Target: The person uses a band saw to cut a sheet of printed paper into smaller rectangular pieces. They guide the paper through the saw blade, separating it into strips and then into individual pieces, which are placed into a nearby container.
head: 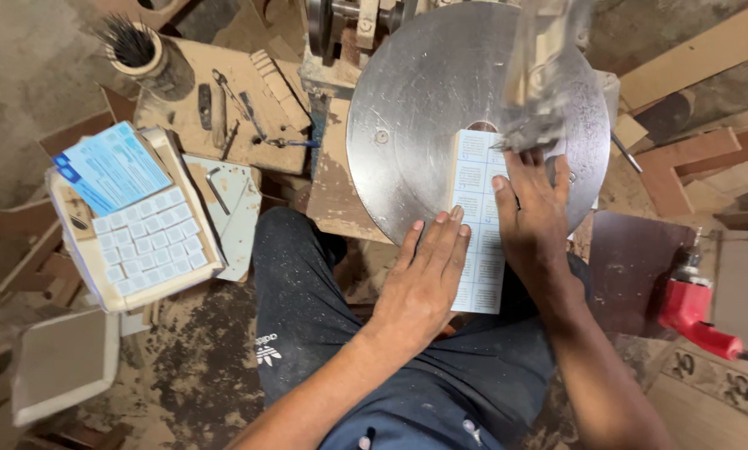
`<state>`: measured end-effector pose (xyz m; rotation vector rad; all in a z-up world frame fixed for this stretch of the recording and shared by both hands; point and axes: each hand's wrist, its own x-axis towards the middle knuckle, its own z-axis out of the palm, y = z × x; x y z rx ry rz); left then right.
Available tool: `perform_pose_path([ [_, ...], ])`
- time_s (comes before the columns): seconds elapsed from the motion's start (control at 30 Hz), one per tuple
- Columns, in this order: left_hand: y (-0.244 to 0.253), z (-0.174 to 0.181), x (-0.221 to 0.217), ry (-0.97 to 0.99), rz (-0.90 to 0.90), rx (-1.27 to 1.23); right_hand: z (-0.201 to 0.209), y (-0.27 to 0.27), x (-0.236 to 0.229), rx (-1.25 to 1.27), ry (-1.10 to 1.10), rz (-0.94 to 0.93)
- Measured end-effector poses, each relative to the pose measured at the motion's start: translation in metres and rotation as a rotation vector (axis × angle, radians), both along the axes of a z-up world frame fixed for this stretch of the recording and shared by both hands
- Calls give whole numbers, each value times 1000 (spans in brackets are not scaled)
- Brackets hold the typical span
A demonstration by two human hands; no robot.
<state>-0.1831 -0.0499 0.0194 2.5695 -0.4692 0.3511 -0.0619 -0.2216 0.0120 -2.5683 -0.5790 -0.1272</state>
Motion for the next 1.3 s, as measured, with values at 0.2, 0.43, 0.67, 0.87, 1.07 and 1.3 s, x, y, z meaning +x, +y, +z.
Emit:
perform_pose_path([
  [0.2, -4, 12, -7, 91, -60, -187, 3, -2, -9, -18, -3, 24],
  [0.43, -8, 2, 3, 18, -18, -35, 4, -1, -2, -1, -28, -15],
  [0.67, 0, 5, 9, 75, -52, -148, 11, 10, 0, -16, 64, -87],
  [0.87, 2, 4, 10, 47, -1, 23, 5, 7, 6, -75, 10, -43],
  [1.07, 6, 4, 13, 176, -77, -75, -6, 2, 10, -120, 60, -77],
  [1.3, 16, 3, 17, 98, -95, -2, -12, -1, 11, 19, -128, 33],
])
